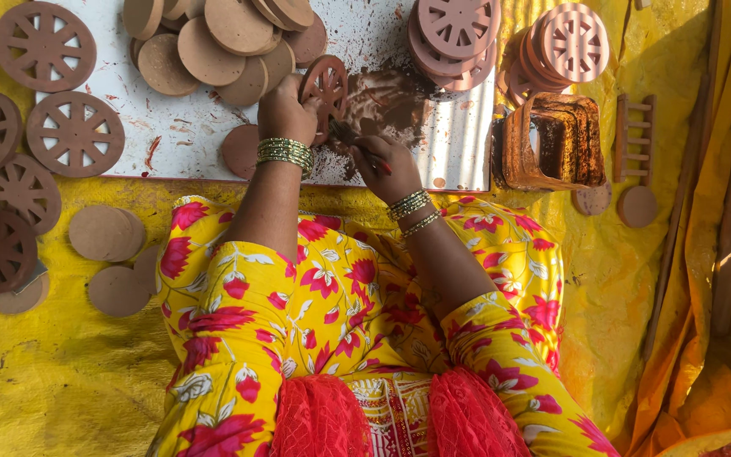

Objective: The person sits on the ground and spreads a brown paste over wheel-shaped decorative discs using a small brush-like tool, working one disc at a time on a white board. Coated discs are stacked nearby and plain discs are taken from a pile as each is finished.

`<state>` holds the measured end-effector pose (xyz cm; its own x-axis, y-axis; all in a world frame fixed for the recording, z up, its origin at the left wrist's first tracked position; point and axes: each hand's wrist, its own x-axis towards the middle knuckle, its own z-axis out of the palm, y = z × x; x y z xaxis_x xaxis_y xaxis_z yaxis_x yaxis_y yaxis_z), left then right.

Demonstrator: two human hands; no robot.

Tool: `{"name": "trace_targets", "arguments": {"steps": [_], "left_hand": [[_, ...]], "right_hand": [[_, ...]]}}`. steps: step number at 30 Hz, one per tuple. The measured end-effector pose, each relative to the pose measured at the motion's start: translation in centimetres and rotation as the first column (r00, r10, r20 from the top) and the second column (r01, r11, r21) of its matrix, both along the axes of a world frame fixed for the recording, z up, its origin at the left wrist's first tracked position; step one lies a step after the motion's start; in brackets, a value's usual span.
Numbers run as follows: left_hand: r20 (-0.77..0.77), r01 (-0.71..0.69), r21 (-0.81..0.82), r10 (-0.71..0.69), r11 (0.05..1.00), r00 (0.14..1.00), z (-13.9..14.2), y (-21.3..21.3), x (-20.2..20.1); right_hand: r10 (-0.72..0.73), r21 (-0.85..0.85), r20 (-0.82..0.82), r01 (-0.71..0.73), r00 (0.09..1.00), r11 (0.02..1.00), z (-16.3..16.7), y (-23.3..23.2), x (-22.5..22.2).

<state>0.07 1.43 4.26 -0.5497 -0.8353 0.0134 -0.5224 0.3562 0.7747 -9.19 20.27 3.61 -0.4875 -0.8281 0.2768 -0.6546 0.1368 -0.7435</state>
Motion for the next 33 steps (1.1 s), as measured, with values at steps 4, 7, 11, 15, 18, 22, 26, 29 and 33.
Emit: {"name": "trace_targets", "arguments": {"steps": [4,7,11,15,18,22,26,29,33], "left_hand": [[0.076,0.076,-0.064,-0.071,0.995,0.995,0.5,0.2,0.1],[0.126,0.141,-0.055,-0.133,0.989,0.983,0.8,0.5,0.0],[0.135,0.187,-0.120,-0.170,0.975,0.976,1.3,0.8,-0.3],[0.208,0.181,-0.076,-0.162,0.981,0.965,1.5,1.0,-0.4],[0.165,0.171,-0.073,-0.157,0.983,0.974,1.5,1.2,-0.5],[0.182,0.213,-0.071,-0.197,0.975,0.963,1.3,1.4,-0.7],[0.195,0.218,-0.093,-0.197,0.972,0.961,1.1,1.4,-0.7],[0.198,0.217,-0.098,-0.195,0.971,0.961,1.0,1.6,-0.8],[0.192,0.230,-0.111,-0.206,0.967,0.960,1.1,2.2,-1.2]], "right_hand": [[0.000,-0.023,-0.012,-0.001,1.000,1.000,0.3,0.5,-0.1],[0.050,-0.013,-0.028,-0.051,0.998,0.999,-0.1,0.0,0.2],[0.045,-0.037,-0.085,-0.048,0.995,0.998,-0.3,-0.4,0.1],[-0.001,0.005,-0.090,0.001,0.996,1.000,0.3,0.7,-0.8],[0.012,-0.010,-0.029,-0.012,1.000,1.000,0.5,0.9,-1.0],[0.044,-0.004,-0.019,-0.044,0.999,0.999,0.2,-0.3,-0.1],[0.019,0.013,0.000,-0.019,1.000,1.000,0.5,0.1,-0.4],[0.007,0.018,-0.023,-0.007,1.000,1.000,0.9,0.8,-0.8],[0.027,0.016,-0.036,-0.026,0.999,1.000,0.7,0.1,-0.1]]}}
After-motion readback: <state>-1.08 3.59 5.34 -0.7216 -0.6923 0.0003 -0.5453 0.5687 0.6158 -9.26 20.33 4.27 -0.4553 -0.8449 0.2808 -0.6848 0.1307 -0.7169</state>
